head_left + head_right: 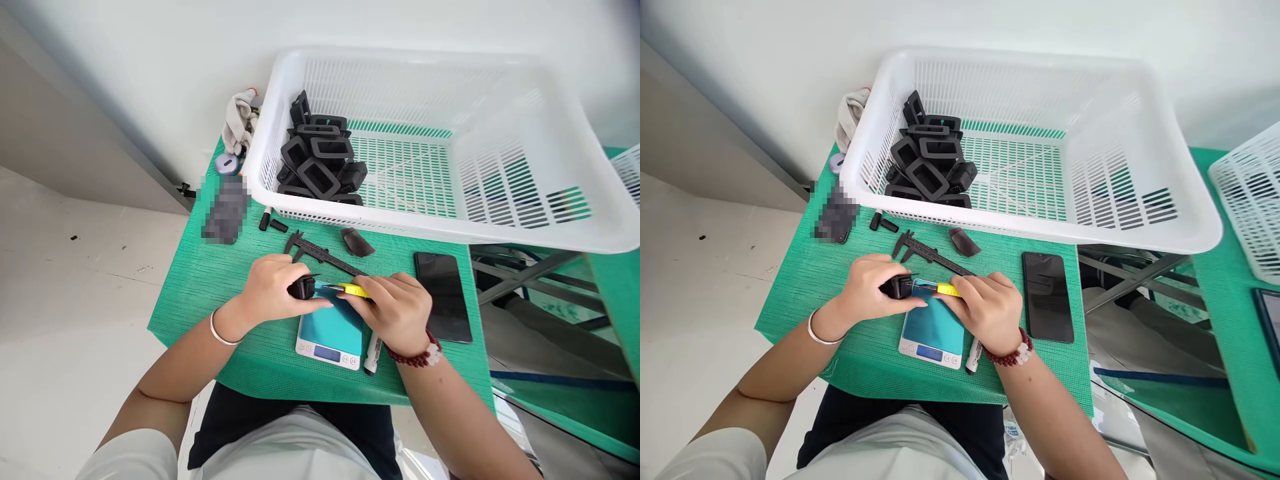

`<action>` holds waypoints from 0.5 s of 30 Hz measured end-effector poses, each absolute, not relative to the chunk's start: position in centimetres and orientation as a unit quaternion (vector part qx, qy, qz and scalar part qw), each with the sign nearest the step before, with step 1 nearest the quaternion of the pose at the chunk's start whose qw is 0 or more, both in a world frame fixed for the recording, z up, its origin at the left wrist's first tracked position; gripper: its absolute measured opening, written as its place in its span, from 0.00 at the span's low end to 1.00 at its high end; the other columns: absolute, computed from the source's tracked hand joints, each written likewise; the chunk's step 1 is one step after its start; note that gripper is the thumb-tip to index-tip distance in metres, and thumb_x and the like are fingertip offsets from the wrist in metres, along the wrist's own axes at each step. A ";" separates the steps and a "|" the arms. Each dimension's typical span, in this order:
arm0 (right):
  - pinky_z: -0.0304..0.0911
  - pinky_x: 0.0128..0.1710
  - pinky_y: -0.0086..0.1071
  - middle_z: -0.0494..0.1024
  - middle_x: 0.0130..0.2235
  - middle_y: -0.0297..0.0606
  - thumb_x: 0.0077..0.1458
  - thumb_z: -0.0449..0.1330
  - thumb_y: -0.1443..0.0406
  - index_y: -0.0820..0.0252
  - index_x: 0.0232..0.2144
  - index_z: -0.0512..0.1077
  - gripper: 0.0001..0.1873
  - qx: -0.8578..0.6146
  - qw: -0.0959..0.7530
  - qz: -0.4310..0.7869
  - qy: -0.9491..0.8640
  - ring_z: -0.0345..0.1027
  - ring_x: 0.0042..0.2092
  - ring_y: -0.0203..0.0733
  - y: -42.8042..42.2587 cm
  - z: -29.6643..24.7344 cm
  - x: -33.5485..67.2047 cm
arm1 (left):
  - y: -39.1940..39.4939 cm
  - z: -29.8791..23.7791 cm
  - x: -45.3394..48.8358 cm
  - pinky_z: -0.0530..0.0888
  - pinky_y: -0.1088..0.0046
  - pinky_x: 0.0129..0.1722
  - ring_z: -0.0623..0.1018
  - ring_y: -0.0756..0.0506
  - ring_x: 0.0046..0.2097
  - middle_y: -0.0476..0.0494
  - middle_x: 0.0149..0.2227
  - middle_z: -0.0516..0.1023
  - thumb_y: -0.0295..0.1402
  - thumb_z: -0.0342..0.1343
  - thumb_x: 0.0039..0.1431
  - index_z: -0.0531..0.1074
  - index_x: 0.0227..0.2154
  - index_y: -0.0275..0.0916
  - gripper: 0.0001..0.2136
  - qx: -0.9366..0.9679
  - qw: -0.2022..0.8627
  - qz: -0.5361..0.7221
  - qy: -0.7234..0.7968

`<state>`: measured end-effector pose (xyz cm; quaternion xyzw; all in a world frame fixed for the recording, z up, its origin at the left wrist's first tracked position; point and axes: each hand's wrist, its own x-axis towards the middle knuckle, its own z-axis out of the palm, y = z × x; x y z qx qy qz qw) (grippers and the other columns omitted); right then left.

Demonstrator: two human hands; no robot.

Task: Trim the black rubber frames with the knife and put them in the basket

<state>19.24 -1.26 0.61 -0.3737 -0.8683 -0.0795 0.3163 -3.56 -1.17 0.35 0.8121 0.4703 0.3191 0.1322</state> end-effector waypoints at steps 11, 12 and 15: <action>0.52 0.27 0.31 0.77 0.23 0.33 0.56 0.62 0.58 0.61 0.30 0.70 0.11 -0.362 0.321 -0.069 -0.872 0.67 0.23 0.33 -1.1 0.2 19.5 | -1.0 0.7 -3.5 0.60 0.71 0.25 0.67 0.49 0.23 0.47 0.19 0.69 0.54 0.62 0.44 0.70 0.22 0.38 0.21 0.811 0.167 0.305 0.470; 0.52 0.27 0.31 0.77 0.24 0.33 0.56 0.62 0.59 0.61 0.30 0.70 0.10 -0.351 0.321 -0.062 -0.878 0.67 0.24 0.33 -1.1 0.1 19.5 | -1.0 0.7 -3.5 0.61 0.71 0.25 0.68 0.49 0.23 0.47 0.19 0.70 0.54 0.61 0.44 0.70 0.22 0.38 0.21 0.813 0.172 0.303 0.467; 0.53 0.27 0.30 0.78 0.24 0.33 0.57 0.61 0.61 0.61 0.31 0.70 0.09 -0.342 0.315 -0.063 -0.883 0.68 0.24 0.32 -0.9 0.1 19.6 | -1.1 0.7 -3.5 0.61 0.71 0.25 0.68 0.49 0.23 0.46 0.19 0.70 0.54 0.61 0.44 0.71 0.22 0.38 0.21 0.819 0.183 0.295 0.457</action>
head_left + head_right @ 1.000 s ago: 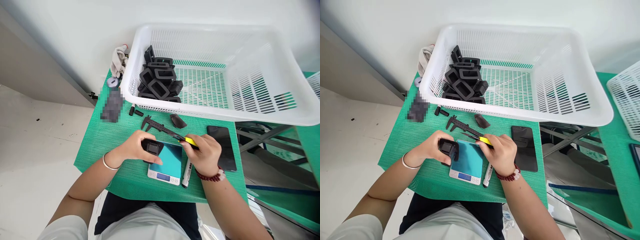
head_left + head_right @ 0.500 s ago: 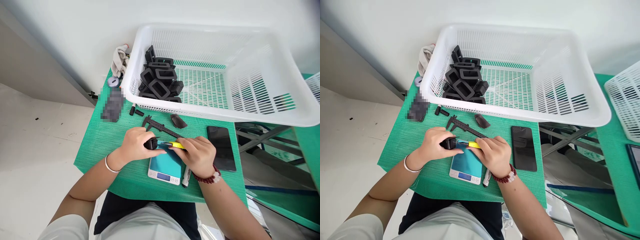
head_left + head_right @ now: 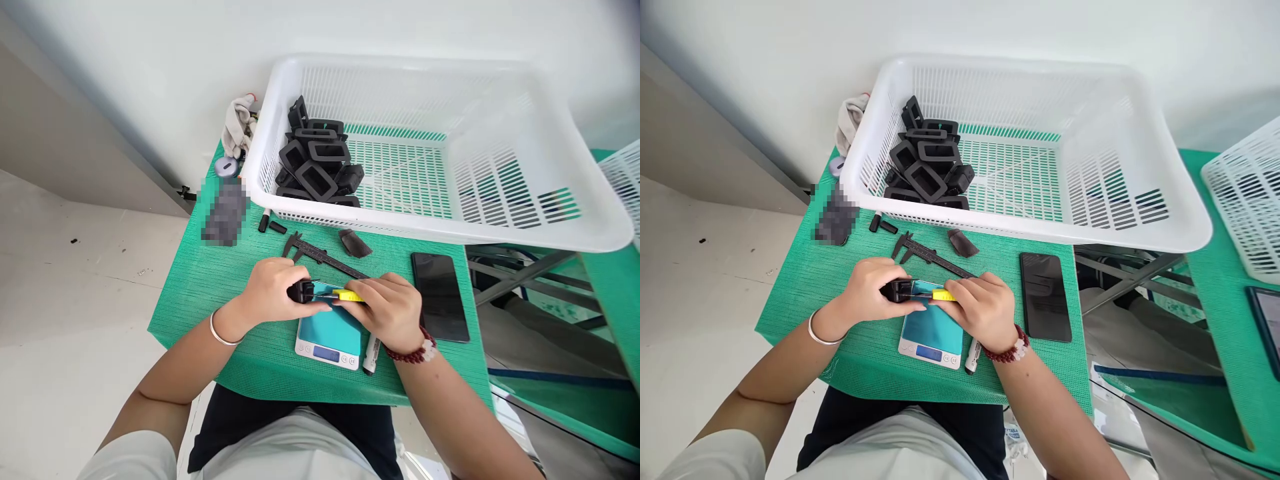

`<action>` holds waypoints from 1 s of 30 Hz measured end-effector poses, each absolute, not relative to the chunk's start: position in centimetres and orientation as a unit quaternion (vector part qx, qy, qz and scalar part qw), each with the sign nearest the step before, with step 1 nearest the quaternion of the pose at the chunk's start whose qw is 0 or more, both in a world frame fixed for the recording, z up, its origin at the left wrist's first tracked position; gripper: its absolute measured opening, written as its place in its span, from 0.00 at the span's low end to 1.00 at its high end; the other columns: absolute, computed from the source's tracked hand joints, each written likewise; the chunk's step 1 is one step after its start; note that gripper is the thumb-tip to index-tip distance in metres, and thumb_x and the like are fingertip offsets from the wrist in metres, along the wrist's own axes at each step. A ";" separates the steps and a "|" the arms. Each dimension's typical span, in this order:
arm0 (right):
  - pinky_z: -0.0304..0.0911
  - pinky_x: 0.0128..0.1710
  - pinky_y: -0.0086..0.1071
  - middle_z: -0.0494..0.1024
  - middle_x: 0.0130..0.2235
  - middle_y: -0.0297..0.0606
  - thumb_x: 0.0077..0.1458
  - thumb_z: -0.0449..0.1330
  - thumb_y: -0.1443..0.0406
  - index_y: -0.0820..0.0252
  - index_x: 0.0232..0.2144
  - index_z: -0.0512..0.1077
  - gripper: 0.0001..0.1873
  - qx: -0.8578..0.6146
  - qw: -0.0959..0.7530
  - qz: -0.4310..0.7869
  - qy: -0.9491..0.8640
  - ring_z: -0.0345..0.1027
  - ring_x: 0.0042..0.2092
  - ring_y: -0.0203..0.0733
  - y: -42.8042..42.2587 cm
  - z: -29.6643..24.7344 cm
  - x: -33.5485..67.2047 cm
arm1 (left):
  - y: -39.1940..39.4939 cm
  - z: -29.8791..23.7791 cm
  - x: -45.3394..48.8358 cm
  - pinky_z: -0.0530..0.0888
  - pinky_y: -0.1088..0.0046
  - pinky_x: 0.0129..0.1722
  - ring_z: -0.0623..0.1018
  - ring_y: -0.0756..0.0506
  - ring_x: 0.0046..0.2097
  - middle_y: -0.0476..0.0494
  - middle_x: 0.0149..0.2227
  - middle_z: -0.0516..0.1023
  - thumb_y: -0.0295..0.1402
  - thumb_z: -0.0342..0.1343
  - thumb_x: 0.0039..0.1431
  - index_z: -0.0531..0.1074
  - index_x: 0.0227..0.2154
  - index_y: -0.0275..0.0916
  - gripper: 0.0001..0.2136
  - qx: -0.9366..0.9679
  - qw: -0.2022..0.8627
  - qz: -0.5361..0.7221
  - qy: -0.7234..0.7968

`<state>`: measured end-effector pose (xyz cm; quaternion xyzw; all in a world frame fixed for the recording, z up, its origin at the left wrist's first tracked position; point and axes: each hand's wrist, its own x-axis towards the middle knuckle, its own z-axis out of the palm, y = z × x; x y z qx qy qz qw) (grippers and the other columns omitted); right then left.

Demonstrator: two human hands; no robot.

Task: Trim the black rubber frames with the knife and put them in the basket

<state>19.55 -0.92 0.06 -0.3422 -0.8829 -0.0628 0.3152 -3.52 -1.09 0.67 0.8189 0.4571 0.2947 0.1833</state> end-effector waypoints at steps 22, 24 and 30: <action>0.52 0.27 0.31 0.78 0.24 0.34 0.56 0.62 0.61 0.62 0.31 0.69 0.10 -0.368 0.324 -0.056 -0.870 0.67 0.24 0.33 -1.0 0.0 19.4 | -0.9 0.9 -3.4 0.64 0.72 0.22 0.69 0.50 0.21 0.48 0.18 0.70 0.56 0.60 0.46 0.70 0.21 0.37 0.23 0.816 0.139 0.347 0.441; 0.52 0.27 0.31 0.77 0.24 0.33 0.57 0.61 0.61 0.62 0.31 0.69 0.09 -0.351 0.320 -0.040 -0.879 0.68 0.24 0.33 -1.0 0.0 19.3 | -0.9 0.8 -3.4 0.65 0.72 0.23 0.69 0.50 0.21 0.48 0.18 0.70 0.55 0.60 0.45 0.71 0.21 0.37 0.23 0.818 0.141 0.348 0.436; 0.52 0.27 0.31 0.78 0.24 0.34 0.56 0.62 0.59 0.61 0.30 0.69 0.11 -0.370 0.328 -0.047 -0.868 0.67 0.23 0.33 -0.9 0.1 19.2 | -1.0 0.7 -3.4 0.64 0.72 0.23 0.69 0.50 0.21 0.48 0.18 0.70 0.56 0.60 0.45 0.71 0.22 0.37 0.23 0.817 0.143 0.349 0.436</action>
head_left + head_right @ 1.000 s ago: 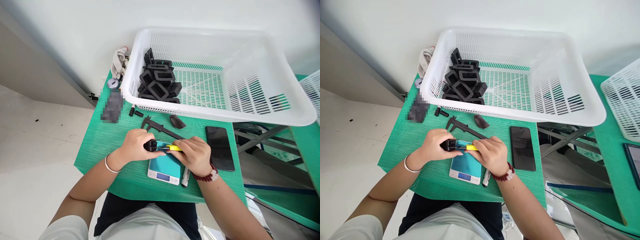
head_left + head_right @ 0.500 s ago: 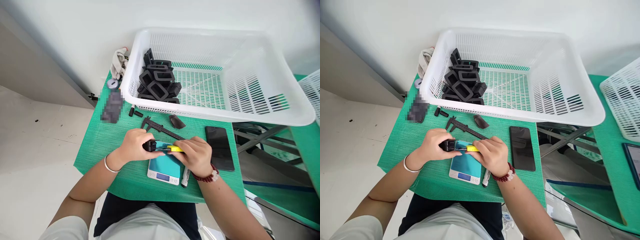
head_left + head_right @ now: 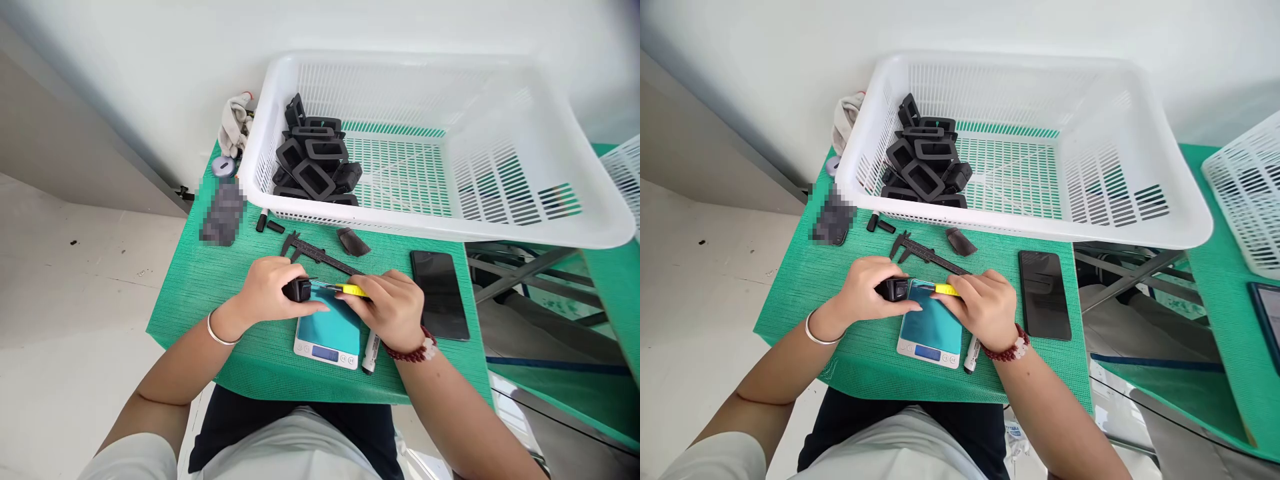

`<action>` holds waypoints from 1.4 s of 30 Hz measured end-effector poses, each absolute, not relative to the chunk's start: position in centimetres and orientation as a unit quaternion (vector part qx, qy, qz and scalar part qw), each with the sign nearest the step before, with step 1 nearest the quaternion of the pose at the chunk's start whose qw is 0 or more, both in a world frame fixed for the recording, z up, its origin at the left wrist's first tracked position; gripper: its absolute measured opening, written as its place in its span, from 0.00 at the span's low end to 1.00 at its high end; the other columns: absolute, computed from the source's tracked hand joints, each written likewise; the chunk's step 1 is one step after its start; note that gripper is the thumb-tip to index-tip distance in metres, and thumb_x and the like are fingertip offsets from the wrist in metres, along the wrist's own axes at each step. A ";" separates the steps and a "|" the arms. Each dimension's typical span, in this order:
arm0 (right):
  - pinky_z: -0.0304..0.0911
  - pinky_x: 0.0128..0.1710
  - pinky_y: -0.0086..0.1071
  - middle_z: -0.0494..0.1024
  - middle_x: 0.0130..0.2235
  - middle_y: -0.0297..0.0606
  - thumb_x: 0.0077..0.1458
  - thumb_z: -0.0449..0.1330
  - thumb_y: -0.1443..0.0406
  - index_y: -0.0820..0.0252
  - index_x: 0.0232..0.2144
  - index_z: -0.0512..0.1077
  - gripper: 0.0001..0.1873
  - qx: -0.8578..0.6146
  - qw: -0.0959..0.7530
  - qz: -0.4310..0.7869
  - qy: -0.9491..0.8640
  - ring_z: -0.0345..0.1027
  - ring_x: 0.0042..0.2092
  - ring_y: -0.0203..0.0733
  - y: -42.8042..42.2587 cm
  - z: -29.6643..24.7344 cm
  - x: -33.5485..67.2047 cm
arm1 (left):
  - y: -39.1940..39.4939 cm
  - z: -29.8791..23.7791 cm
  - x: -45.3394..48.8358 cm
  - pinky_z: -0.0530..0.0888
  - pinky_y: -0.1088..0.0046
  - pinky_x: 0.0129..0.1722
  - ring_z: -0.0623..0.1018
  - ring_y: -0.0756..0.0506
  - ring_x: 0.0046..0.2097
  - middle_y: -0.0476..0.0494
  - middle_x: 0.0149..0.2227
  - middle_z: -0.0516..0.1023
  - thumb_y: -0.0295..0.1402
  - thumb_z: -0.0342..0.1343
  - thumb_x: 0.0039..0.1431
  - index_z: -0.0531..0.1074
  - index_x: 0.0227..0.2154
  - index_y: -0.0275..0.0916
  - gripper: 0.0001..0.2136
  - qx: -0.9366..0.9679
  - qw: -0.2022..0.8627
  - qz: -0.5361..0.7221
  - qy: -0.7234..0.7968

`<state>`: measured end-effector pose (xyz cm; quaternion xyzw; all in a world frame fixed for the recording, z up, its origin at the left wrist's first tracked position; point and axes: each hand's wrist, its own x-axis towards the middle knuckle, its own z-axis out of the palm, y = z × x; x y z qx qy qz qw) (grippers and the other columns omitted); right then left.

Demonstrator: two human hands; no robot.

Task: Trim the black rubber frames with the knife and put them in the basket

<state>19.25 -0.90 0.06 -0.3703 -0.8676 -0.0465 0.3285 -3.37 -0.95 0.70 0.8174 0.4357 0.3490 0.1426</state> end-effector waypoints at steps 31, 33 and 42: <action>0.53 0.27 0.30 0.77 0.23 0.33 0.58 0.60 0.59 0.61 0.30 0.69 0.11 -0.348 0.339 -0.010 -0.874 0.67 0.23 0.32 -1.2 0.3 19.0 | -0.8 1.2 -3.4 0.65 0.74 0.23 0.69 0.51 0.22 0.50 0.19 0.72 0.53 0.66 0.39 0.71 0.23 0.37 0.22 0.791 0.189 0.405 0.418; 0.53 0.26 0.31 0.77 0.23 0.33 0.57 0.61 0.58 0.61 0.29 0.70 0.11 -0.374 0.339 -0.025 -0.863 0.66 0.23 0.33 -1.1 0.2 19.1 | -0.7 1.2 -3.5 0.66 0.74 0.24 0.70 0.51 0.23 0.49 0.20 0.73 0.51 0.67 0.39 0.73 0.25 0.37 0.21 0.786 0.204 0.409 0.418; 0.54 0.27 0.30 0.77 0.23 0.33 0.57 0.61 0.57 0.61 0.29 0.70 0.13 -0.373 0.351 -0.002 -0.859 0.66 0.23 0.32 -1.0 0.0 19.2 | -0.5 1.5 -3.7 0.67 0.72 0.27 0.68 0.49 0.29 0.49 0.24 0.72 0.46 0.68 0.42 0.77 0.34 0.39 0.19 0.758 0.291 0.437 0.387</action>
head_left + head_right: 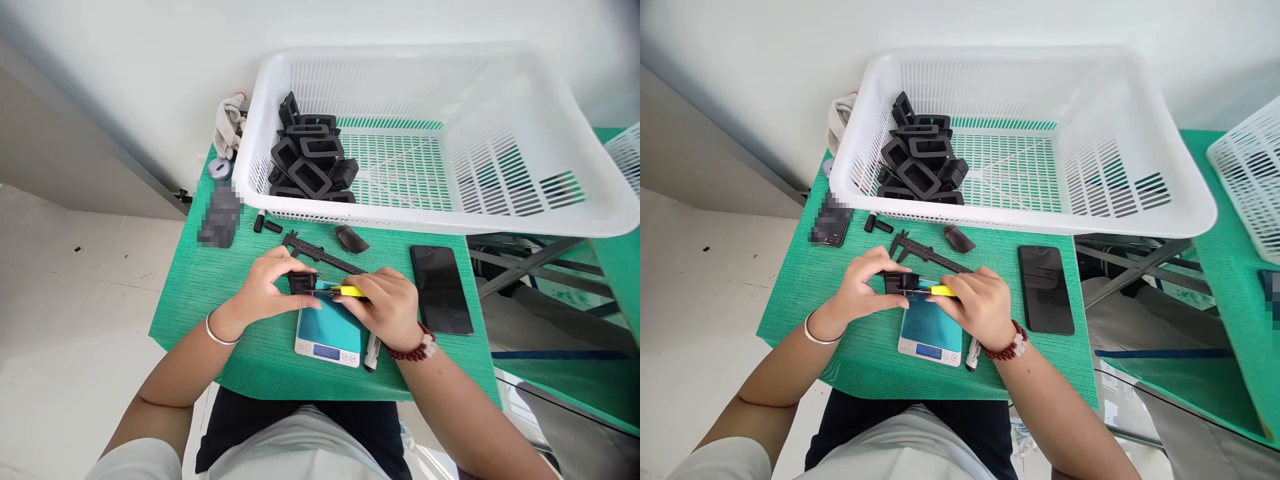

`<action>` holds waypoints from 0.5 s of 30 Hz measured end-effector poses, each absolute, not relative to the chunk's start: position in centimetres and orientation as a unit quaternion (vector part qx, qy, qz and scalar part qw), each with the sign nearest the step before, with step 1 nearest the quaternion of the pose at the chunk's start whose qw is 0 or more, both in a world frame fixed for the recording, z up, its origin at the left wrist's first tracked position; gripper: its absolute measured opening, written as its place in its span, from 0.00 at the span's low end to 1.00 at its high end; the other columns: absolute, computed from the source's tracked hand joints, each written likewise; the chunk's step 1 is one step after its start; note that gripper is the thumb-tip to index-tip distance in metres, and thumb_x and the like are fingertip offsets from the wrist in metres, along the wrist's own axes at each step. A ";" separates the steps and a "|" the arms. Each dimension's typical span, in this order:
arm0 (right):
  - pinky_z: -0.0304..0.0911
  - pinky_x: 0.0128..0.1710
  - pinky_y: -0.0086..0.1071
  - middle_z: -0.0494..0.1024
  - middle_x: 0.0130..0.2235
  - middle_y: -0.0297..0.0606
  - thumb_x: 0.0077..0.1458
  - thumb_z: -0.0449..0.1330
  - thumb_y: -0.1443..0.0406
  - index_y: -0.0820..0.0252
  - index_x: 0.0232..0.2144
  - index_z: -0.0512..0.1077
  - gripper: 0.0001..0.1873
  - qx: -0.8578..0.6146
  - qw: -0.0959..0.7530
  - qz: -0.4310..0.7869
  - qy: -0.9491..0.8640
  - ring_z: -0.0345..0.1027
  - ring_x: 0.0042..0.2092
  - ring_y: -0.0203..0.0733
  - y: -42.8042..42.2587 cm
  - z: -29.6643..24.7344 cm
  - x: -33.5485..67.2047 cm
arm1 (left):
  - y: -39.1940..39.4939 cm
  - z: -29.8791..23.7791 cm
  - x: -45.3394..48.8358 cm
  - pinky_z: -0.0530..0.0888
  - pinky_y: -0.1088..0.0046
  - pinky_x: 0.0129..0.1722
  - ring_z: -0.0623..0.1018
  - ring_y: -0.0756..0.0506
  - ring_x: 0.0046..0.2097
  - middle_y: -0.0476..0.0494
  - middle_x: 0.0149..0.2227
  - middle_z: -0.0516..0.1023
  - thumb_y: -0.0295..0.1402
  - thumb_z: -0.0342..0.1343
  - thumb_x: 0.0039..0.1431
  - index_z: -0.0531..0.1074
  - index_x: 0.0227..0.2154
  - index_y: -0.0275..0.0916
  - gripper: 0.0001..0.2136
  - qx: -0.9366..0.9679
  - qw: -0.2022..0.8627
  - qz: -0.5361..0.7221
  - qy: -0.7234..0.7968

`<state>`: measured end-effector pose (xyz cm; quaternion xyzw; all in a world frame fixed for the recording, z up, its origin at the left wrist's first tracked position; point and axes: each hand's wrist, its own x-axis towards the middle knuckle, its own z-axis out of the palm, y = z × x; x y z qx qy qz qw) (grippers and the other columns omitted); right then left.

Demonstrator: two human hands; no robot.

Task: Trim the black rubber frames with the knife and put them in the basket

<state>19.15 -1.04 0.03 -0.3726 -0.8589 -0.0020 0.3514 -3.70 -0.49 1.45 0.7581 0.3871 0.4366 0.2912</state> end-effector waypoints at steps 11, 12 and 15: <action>0.53 0.26 0.30 0.76 0.22 0.33 0.58 0.59 0.55 0.61 0.28 0.70 0.15 -0.388 0.359 -0.018 -0.849 0.65 0.22 0.31 -0.9 0.3 19.2 | -0.4 1.2 -3.7 0.65 0.72 0.27 0.67 0.49 0.29 0.49 0.24 0.71 0.45 0.68 0.42 0.77 0.34 0.39 0.19 0.752 0.344 0.423 0.372; 0.53 0.26 0.30 0.76 0.22 0.33 0.57 0.60 0.55 0.62 0.28 0.71 0.15 -0.398 0.362 -0.020 -0.843 0.65 0.22 0.32 -0.9 0.3 19.2 | -0.4 1.2 -3.7 0.65 0.72 0.27 0.67 0.49 0.29 0.48 0.24 0.71 0.46 0.68 0.42 0.77 0.34 0.39 0.19 0.751 0.346 0.421 0.374; 0.53 0.26 0.30 0.76 0.22 0.33 0.57 0.59 0.55 0.63 0.28 0.70 0.16 -0.377 0.370 -0.004 -0.849 0.66 0.22 0.32 -0.9 0.2 19.2 | -0.4 1.2 -3.7 0.65 0.72 0.27 0.67 0.49 0.28 0.49 0.24 0.70 0.47 0.67 0.42 0.77 0.35 0.39 0.20 0.749 0.354 0.419 0.371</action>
